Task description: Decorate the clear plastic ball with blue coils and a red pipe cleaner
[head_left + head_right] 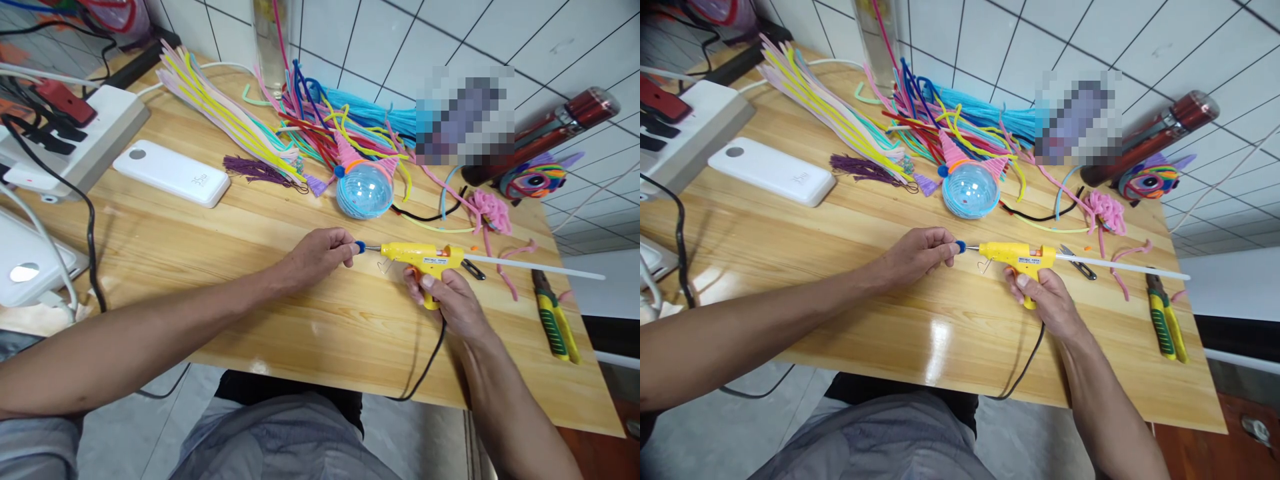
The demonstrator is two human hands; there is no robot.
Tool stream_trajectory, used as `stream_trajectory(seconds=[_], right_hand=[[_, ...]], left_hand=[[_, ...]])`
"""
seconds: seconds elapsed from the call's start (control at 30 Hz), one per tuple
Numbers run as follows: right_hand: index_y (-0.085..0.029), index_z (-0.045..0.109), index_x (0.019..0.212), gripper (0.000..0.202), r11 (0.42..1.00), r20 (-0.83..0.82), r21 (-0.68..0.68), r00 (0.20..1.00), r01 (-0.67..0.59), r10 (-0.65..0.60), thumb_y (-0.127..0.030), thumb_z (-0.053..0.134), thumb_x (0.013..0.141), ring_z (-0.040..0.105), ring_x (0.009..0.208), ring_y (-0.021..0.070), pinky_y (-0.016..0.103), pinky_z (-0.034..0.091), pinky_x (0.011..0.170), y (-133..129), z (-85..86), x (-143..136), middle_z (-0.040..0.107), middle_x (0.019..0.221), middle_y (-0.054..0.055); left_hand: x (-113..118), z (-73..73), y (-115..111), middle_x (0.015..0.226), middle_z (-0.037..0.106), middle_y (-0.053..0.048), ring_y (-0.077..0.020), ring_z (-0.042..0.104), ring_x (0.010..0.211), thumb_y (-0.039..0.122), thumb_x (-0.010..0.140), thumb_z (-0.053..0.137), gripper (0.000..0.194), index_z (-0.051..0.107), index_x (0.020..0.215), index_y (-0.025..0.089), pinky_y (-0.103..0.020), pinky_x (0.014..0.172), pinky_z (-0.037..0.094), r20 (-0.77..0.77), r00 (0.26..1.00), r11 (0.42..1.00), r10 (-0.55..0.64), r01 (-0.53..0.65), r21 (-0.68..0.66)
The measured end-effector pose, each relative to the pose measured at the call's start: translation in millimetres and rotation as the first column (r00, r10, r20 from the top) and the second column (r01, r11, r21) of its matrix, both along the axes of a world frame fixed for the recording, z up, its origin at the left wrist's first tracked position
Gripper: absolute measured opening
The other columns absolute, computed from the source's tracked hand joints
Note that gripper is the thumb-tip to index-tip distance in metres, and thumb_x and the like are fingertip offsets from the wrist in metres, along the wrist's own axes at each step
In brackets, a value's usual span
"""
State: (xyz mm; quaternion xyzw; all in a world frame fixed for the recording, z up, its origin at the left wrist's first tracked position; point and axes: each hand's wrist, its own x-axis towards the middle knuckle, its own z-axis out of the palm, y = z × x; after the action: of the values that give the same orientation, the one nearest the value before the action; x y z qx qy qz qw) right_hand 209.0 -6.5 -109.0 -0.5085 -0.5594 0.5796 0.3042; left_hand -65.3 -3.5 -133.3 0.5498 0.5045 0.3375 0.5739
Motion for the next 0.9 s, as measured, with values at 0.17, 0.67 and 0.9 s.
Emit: stream_trajectory(seconds=[0.17, 0.67, 0.9], right_hand=[[-0.02, 0.073, 0.089, 0.049, 1.0, 0.021, 0.016, 1.0, -0.007, 0.007, -0.066, 0.084, 0.078, 0.045, 0.055, 0.0146, 0.032, 0.038, 0.054, 0.0, -1.2, -0.1, 0.057, 0.067, 0.0], [-0.02, 0.073, 0.089, 0.05, 1.0, -0.018, 0.004, 1.0, -0.001, 0.001, -0.067, 0.086, 0.077, 0.045, 0.056, 0.0143, 0.032, 0.036, 0.054, -0.3, -0.7, -0.4, 0.057, 0.069, 0.0], [-0.02, 0.073, 0.088, 0.048, 1.0, -0.012, 0.008, 1.0, -0.005, 0.005, -0.066, 0.085, 0.079, 0.045, 0.056, 0.0143, 0.032, 0.037, 0.054, -0.2, -1.2, -0.4, 0.056, 0.068, 0.001]], left_hand=[[0.3, 0.3, 0.0, 0.074, 0.069, 0.001, -0.011, 0.045, 0.058, 0.037, 0.093, 0.061, 0.022, 0.066, 0.082, 0.019, -0.026, 0.056, 0.034, 0.001, 1.0, 1.0, -0.002, 0.002, -0.003], [0.1, 1.4, 0.0, 0.074, 0.068, 0.002, -0.0108, 0.045, 0.058, 0.037, 0.093, 0.061, 0.022, 0.065, 0.082, 0.019, -0.026, 0.057, 0.034, 0.012, 1.0, 1.0, -0.003, 0.003, -0.007], [-0.6, 0.0, -0.1, 0.075, 0.068, 0.001, -0.0107, 0.045, 0.058, 0.039, 0.093, 0.061, 0.024, 0.066, 0.081, 0.019, -0.026, 0.057, 0.035, 0.025, 1.0, 1.0, -0.002, 0.001, 0.011]])
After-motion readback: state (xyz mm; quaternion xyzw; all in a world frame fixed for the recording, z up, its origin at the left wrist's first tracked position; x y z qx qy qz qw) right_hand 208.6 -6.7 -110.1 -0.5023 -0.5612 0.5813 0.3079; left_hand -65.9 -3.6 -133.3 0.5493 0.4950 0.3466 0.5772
